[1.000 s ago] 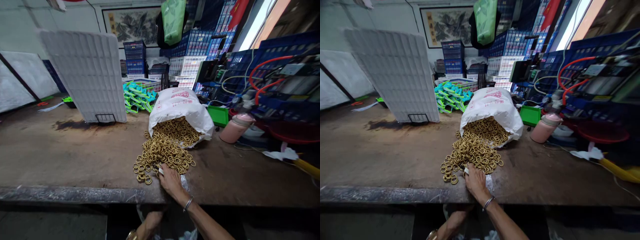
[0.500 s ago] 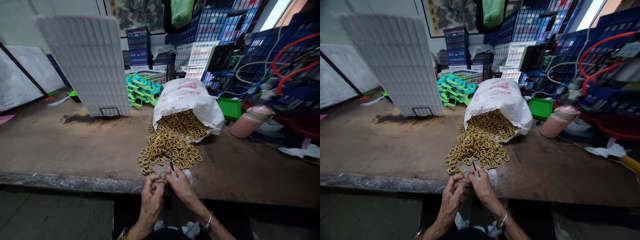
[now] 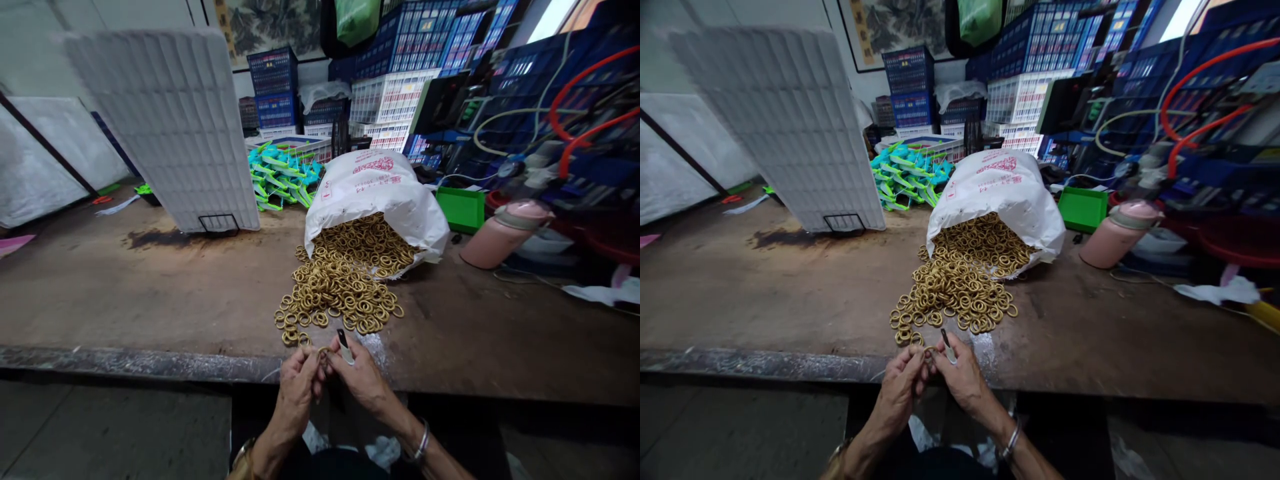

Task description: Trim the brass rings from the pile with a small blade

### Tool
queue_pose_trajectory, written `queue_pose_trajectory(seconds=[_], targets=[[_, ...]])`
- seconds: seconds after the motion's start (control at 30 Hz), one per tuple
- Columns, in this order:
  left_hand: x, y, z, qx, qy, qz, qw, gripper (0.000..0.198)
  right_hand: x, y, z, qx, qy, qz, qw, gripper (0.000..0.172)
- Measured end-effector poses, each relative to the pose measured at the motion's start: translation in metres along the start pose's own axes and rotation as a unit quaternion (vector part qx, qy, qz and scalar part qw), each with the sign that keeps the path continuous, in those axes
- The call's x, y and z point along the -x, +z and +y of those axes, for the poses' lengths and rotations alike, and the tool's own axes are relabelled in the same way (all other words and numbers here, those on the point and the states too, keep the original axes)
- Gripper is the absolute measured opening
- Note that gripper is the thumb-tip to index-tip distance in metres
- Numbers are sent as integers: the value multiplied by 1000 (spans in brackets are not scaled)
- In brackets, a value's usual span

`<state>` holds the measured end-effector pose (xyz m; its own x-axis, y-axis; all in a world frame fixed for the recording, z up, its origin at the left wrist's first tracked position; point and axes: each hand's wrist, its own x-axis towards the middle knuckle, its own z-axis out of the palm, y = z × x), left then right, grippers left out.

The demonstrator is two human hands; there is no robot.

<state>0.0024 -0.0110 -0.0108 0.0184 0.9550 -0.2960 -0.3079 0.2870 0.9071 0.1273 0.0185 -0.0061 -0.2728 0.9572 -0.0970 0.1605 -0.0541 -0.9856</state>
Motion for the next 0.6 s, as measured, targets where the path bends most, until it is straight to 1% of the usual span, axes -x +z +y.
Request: queue_pose_trajectory(seconds=[0.13, 0.23, 0.3, 0.43, 0.53, 0.6], targets=[[1, 1, 3, -74, 4, 20, 997, 33, -2, -2, -2, 49, -4, 8, 999, 20], [2, 0, 3, -149, 64, 18, 987, 30, -2, -4, -5, 83, -4, -1, 997, 23], [3, -1, 2, -165, 84, 8, 983, 29, -3, -4, -5, 86, -2, -9, 996, 24], [2, -3, 1, -124, 23, -37, 991, 29, -3, -2, -6, 95, 6, -5, 995, 23], [3, -4, 1, -59, -11, -76, 995, 29, -2, -1, -8, 85, 2, 0, 996, 22], [5, -3, 1, -12, -30, -86, 996, 27, -2, -2, -10, 61, 10, -8, 998, 21]])
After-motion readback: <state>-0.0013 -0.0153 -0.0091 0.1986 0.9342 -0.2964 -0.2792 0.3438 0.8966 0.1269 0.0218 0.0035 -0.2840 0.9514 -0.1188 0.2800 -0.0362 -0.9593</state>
